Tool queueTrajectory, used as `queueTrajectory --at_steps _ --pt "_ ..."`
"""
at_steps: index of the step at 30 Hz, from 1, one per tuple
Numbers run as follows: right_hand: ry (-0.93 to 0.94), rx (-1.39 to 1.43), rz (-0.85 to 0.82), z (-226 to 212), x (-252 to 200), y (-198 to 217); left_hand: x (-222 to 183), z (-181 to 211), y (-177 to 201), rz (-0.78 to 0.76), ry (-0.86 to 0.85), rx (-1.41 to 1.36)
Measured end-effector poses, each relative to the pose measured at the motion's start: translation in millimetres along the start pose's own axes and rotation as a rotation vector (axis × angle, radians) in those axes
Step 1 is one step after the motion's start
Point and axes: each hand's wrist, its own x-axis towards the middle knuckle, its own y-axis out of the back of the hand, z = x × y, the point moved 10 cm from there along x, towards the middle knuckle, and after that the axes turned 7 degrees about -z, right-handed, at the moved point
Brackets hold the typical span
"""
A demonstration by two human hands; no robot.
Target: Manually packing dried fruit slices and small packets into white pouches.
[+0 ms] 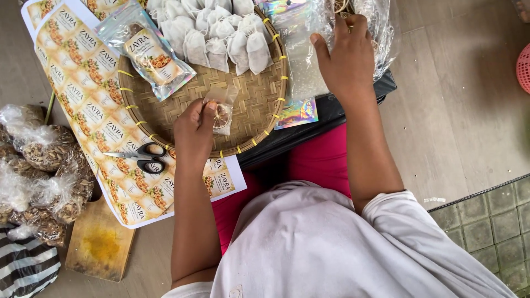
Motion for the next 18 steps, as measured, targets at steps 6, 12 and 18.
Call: queueTrajectory --at_steps 6,12,18 --pt "0.005 -0.023 0.009 -1.2 0.1 -4.8 4.1 -2.7 -2.3 0.015 -0.024 0.043" --pt "-0.069 -0.011 -0.041 0.7 0.1 -9.2 6.8 -6.7 -3.0 0.023 0.0 0.037" --pt "-0.086 -0.282 -0.032 -14.8 -5.6 7.3 4.1 -3.1 -4.6 0.039 -0.024 -0.159"
